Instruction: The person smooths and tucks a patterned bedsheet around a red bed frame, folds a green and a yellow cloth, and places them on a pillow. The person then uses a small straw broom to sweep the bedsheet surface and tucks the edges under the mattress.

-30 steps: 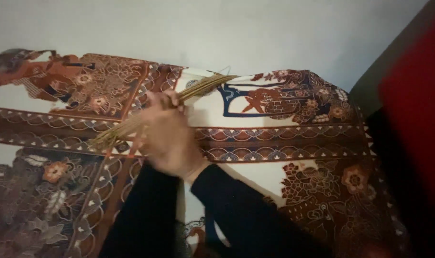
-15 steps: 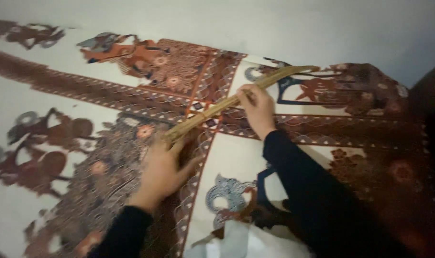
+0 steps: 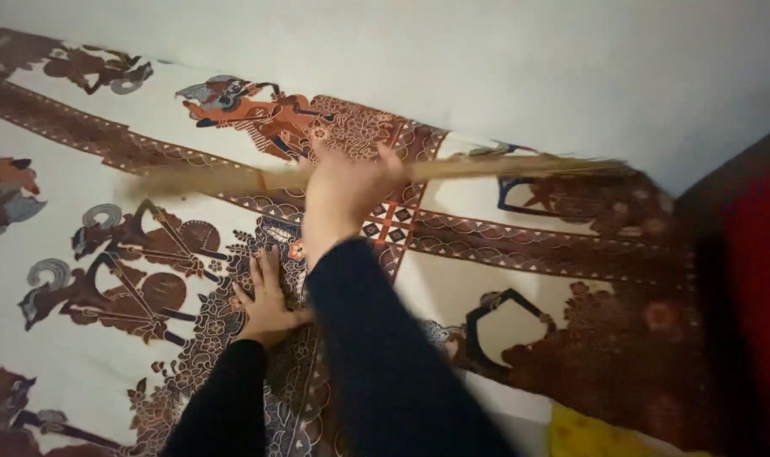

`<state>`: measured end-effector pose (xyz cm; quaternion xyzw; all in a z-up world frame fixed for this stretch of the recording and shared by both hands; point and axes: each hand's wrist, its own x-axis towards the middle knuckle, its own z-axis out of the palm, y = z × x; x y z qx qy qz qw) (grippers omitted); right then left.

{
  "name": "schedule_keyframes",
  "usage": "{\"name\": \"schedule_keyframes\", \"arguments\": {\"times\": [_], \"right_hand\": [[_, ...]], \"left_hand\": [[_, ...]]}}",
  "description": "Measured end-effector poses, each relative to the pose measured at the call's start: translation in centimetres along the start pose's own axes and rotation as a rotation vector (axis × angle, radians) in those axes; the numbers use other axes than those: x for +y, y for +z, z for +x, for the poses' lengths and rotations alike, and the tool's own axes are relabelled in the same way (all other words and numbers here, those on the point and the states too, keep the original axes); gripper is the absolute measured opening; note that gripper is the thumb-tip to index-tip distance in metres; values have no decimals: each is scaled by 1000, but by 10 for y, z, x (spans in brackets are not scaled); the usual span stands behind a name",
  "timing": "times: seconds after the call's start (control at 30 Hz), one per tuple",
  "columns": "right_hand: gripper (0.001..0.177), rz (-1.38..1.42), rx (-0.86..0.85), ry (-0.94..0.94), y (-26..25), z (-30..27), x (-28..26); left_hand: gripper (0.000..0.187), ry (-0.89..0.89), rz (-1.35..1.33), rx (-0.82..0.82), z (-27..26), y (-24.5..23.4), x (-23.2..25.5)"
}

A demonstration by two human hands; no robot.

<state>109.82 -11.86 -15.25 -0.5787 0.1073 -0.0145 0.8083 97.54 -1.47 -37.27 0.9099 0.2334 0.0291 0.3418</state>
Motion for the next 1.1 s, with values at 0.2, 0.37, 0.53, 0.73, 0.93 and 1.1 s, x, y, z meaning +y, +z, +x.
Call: {"name": "schedule_keyframes", "arguments": {"times": [0.2,0.37,0.53,0.73,0.93,1.1], "right_hand": [[66,45,460,-151,-41,-70,51],[93,-614,606,72,-125,-91,177],[78,-682,785,165,-63,-158,193],[40,-1511,-51,-45,114,-222,395],[36,184,-53,339,272,-278,422],[54,-758,561,-171,280,-387,457]], "left_hand": [[122,67,282,453,39,62,-58],[87,-14,-97,-280,46,11,-45],[70,279,-236,-433,21,-142,-72],[46,526,154,198,16,-295,-245],[79,60,393,10,44,-350,-436],[116,231,968,402,59,-304,-485]]}}
